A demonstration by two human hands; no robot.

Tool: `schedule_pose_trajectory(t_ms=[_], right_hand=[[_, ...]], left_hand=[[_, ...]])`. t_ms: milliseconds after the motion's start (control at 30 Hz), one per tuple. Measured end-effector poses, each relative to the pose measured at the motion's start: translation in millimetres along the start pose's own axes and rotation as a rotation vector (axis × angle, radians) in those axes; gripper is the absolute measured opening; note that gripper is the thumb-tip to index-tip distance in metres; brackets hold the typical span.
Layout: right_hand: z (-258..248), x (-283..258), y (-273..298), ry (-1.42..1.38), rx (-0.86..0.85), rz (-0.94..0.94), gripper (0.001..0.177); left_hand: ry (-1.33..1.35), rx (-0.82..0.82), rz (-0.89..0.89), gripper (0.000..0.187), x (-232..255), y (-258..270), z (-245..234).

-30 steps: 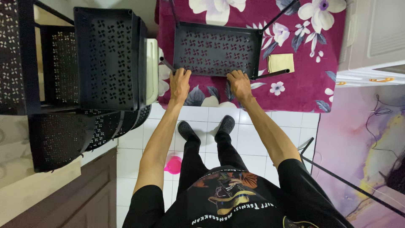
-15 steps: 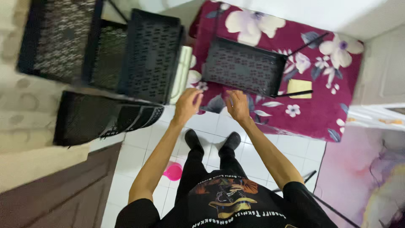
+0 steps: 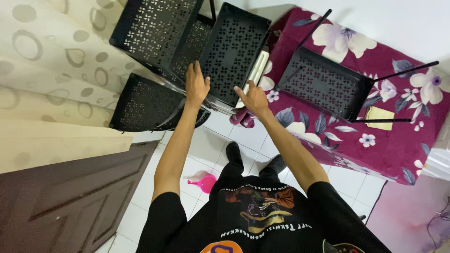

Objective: The person wipes black plastic trays with a cloth, then removes and reattaches metal rods to the trays. The person sits on the floor to wring the cloth in a pink watering can before resuming wiping.

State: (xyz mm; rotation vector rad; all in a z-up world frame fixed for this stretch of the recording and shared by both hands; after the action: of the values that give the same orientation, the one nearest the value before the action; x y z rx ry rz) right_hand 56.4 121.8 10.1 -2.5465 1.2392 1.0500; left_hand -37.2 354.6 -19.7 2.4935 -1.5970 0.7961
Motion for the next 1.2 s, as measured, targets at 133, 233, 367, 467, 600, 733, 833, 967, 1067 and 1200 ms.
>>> schedule_pose_trajectory(t_ms=[133,233,367,467,600,733,833,967,1067,1200], right_hand=[[25.1,8.3,-23.6,0.110,0.065,0.043,0.058],[46.4,30.1,-33.9,-0.212,-0.045,0.077,0.043],[54.8,36.1,-35.6,0.089,0.194,-0.184,0.035],[52.5,36.1,-27.5,0.016,0.193,-0.147,0.037],[31.2,27.5,-11.2,-0.042,0.219,-0.157,0.039],[0.7,14.3,8.6,0.012,0.241,-0.112,0.033],[-28.8,4.5,36.6,-0.074,0.226,-0.110,0.037],[-78.8,-17.2,78.6,-0.054,0.398,-0.320,0.045],[-115.3,-18.7,106.8,-0.203,0.346,-0.207,0.053],[-154.7,-13.4,153.6,-0.420,0.351,-0.222,0.062]], left_hand=[[0.055,-0.250,-0.211,0.066,-25.3,-28.9,21.2],[-0.052,-0.222,-0.177,0.053,-37.0,-30.3,33.0],[-0.024,-0.153,-0.081,0.053,-39.5,-32.1,32.9],[0.053,-0.180,-0.109,0.040,-32.3,-26.8,24.1],[0.270,-0.196,-0.158,0.036,-12.0,-16.2,0.8],[0.545,-0.189,-0.117,0.039,12.7,-1.9,-33.6],[0.782,-0.212,-0.076,0.047,39.9,13.0,-57.4],[0.765,-0.107,0.118,0.049,78.1,27.7,-84.7],[0.736,-0.063,0.220,0.049,106.8,41.8,-93.6],[0.808,-0.080,0.291,0.051,158.3,59.1,-99.3]])
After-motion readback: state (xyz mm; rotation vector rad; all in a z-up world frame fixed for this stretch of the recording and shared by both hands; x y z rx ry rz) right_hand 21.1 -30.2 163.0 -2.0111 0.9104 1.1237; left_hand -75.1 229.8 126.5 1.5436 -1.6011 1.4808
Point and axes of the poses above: each hand's wrist, its own y-axis away from the middle knuckle, its own z-axis out of the palm, x = y × z, the point moved 2 cm from there along -y, towards the middle knuckle, and after that the axes turned 11 degrees about -x, right-handed, at the moved point
